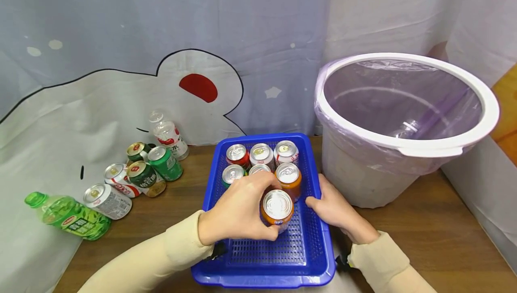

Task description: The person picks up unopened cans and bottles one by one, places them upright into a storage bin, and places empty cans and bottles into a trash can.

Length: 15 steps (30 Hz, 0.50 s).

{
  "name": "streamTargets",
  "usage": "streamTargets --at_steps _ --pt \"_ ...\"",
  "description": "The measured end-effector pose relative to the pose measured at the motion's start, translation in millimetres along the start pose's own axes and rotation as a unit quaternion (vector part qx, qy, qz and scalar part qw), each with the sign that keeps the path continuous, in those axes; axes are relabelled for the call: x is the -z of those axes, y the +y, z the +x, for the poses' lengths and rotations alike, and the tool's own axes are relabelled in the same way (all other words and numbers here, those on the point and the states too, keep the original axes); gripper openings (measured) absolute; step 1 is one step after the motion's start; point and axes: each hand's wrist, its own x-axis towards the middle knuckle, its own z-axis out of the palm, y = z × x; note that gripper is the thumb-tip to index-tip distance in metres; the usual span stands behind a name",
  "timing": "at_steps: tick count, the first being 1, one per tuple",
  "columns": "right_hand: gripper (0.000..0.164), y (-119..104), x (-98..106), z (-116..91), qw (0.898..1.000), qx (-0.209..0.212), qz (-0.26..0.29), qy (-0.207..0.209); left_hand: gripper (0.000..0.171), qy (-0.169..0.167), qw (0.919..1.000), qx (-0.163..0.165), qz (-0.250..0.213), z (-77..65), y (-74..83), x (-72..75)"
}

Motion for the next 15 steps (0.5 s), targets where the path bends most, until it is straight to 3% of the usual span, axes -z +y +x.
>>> streamTargets --at_steps 8,15 --pt "0.054 -0.2 1.1 0.3 1.000 0.001 0.003 -0.005 0.070 -0.068 0.9941 -0.054 0.065 10.7 -1.3 -12.4" --pt "0.052 -0.5 0.6 0.0 1.000 0.000 -0.004 -0.003 0.069 -0.092 0.9874 -0.074 0.105 19.1 -2.5 -20.8"
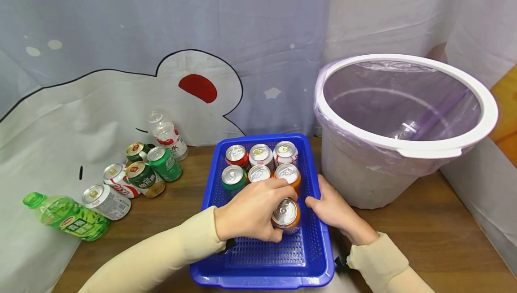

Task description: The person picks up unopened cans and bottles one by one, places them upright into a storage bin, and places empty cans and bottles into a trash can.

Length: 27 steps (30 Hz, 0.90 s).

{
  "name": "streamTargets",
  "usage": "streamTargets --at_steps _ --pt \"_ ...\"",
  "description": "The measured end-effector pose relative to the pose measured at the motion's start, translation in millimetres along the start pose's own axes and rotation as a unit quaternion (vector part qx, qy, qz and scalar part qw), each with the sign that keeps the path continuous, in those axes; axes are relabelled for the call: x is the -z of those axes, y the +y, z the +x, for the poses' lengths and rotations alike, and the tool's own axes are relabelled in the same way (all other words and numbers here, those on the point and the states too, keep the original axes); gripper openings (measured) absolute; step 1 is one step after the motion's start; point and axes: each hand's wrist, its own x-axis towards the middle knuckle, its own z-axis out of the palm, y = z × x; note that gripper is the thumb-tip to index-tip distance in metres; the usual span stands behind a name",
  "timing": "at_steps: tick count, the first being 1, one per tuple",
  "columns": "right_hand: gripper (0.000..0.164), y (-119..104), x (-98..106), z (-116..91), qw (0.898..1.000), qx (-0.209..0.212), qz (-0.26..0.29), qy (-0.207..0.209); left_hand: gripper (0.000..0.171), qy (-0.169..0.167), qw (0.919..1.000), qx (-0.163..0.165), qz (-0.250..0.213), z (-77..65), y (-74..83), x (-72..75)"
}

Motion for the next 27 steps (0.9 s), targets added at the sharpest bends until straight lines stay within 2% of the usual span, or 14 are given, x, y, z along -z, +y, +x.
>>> streamTargets --at_steps 6,14,20,27 --pt "0.050 -0.7 -0.8 -1.2 1.000 0.002 -0.009 0.000 0.067 -0.004 0.9990 -0.025 0.037 5.9 0.2 -5.0" --pt "0.046 -1.3 0.4 -0.5 1.000 -0.011 -0.014 0.003 0.069 -0.010 0.9970 -0.039 0.066 11.3 0.0 -6.3" --pt "0.046 -0.7 0.3 -0.8 1.000 0.001 -0.020 0.007 0.066 -0.008 0.9927 -0.059 0.105 15.0 -2.0 -5.4" --pt "0.049 0.2 -0.5 -0.4 1.000 0.006 -0.023 0.007 0.073 -0.026 0.9895 -0.054 0.131 18.7 -5.2 -4.8"
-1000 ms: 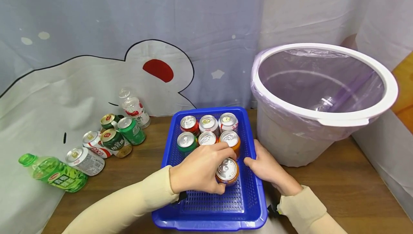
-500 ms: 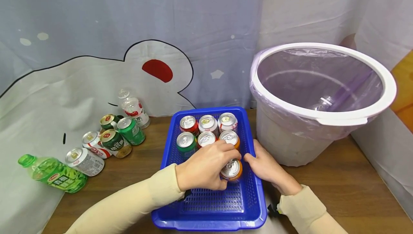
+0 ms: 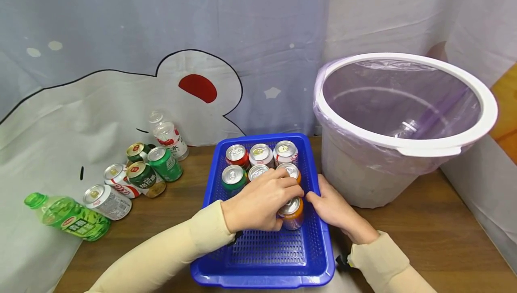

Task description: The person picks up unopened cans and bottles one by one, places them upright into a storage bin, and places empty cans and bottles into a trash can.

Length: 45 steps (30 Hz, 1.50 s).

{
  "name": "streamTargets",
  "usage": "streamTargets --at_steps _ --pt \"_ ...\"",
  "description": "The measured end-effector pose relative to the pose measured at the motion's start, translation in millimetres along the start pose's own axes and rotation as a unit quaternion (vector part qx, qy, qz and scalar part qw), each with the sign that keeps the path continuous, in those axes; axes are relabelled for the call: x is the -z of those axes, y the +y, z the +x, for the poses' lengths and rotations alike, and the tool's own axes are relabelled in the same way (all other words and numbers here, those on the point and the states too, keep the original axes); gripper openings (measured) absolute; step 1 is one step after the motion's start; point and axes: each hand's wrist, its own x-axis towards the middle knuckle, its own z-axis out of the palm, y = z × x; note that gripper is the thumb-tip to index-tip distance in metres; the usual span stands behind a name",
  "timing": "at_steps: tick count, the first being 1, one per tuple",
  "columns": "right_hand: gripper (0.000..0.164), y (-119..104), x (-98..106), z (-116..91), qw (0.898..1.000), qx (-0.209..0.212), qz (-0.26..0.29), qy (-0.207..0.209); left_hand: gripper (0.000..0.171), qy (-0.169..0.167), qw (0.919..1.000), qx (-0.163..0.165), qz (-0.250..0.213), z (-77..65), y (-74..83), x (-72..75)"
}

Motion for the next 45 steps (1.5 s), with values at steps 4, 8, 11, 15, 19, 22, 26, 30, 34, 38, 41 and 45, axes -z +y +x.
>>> streamTargets --at_steps 4,8,11,15,19,22,26,30,34,38,41,45 --pt "0.050 -0.1 -0.6 1.0 1.000 0.005 -0.003 0.000 0.074 0.000 1.0000 -0.005 0.009 1.1 -2.7 0.0" --pt "0.049 -0.5 -0.7 1.4 1.000 0.014 -0.014 0.007 0.073 0.006 0.9998 -0.008 0.016 0.9 -3.4 0.1" --pt "0.049 -0.5 -0.8 1.5 1.000 0.018 -0.015 0.008 0.074 0.013 0.9996 -0.011 0.024 0.3 -3.7 -0.8" --pt "0.049 0.1 -1.1 1.4 1.000 0.017 -0.006 0.004 0.075 0.021 0.9989 -0.018 0.037 -1.1 -4.2 -3.0" --pt "0.048 0.5 -1.3 1.4 1.000 0.018 -0.004 0.004 0.077 0.025 0.9984 -0.025 0.043 -3.1 -4.4 -5.6" --pt "0.047 0.8 -1.5 1.0 1.000 0.015 -0.008 0.007 0.079 0.026 0.9983 -0.028 0.044 -4.2 -4.1 -7.6" --pt "0.047 1.4 -1.6 0.3 1.000 0.011 -0.013 0.008 0.083 0.027 0.9983 -0.029 0.043 -5.7 -3.7 -9.9" --pt "0.048 2.1 -1.6 0.1 1.000 0.010 -0.015 0.006 0.084 0.029 0.9983 -0.028 0.043 -7.8 -3.5 -10.2" --pt "0.047 0.9 -1.0 0.3 1.000 0.005 -0.007 0.002 0.083 0.030 0.9984 -0.024 0.041 -10.1 -4.0 -7.6" --pt "0.047 -0.7 -0.1 0.5 1.000 0.006 0.002 0.000 0.081 0.029 0.9990 -0.016 0.028 -13.1 -6.0 -4.5" --pt "0.048 -0.9 0.0 0.2 1.000 0.007 0.003 0.000 0.080 0.029 0.9996 -0.005 0.003 -17.6 -8.4 -1.9" --pt "0.049 -0.5 -0.8 -0.7 1.000 0.005 0.007 -0.002 0.075 0.045 0.9985 0.008 -0.031 -25.9 -12.7 5.6"
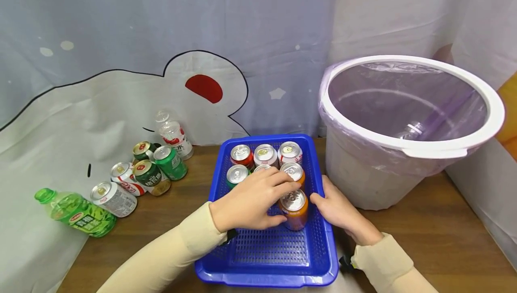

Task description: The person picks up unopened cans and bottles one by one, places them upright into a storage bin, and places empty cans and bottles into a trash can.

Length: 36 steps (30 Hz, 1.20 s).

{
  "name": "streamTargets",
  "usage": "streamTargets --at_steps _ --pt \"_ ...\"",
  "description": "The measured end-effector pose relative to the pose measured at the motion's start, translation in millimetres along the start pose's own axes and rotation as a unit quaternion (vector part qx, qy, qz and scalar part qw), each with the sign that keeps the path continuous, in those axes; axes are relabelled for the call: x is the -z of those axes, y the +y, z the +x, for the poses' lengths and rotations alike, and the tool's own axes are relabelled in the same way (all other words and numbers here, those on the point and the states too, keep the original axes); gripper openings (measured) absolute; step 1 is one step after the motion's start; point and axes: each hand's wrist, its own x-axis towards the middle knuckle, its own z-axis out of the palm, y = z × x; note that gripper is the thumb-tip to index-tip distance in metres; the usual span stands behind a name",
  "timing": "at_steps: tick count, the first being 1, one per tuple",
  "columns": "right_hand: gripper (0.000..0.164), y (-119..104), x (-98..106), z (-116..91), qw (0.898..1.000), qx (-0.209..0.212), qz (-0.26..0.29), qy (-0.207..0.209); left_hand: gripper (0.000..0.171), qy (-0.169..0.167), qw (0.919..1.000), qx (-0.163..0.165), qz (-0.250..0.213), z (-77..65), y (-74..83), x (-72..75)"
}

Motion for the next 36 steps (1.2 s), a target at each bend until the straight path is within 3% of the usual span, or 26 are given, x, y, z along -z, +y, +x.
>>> streamTargets --at_steps 4,8,15,19,23,29,36 --pt "0.049 2.1 0.8 -0.3 1.000 -0.003 0.001 0.001 0.067 0.024 0.9995 0.012 -0.019 -6.6 -7.1 9.3" --pt "0.049 3.0 0.7 -1.0 1.000 -0.010 0.001 0.002 0.063 0.048 0.9967 0.045 -0.047 -15.5 -17.7 16.6" --pt "0.048 3.9 -0.5 -2.0 1.000 -0.014 0.006 0.001 0.065 0.117 0.9810 0.130 -0.084 -44.0 -39.7 24.4" --pt "0.049 2.9 -1.7 -2.1 1.000 -0.012 0.014 -0.004 0.064 0.160 0.9632 0.196 -0.092 -66.4 -55.8 25.6" --pt "0.049 1.5 -1.5 -1.8 1.000 -0.012 0.017 -0.005 0.063 0.192 0.9404 0.269 -0.079 -83.2 -74.7 26.1" --pt "0.049 1.1 -0.1 0.0 1.000 -0.012 0.026 -0.007 0.067 0.206 0.9061 0.366 -0.053 -103.2 -110.1 20.2" --pt "0.049 0.5 0.3 -0.5 1.000 -0.006 0.018 -0.005 0.072 0.226 0.8693 0.439 -0.011 -128.0 -143.7 4.8"
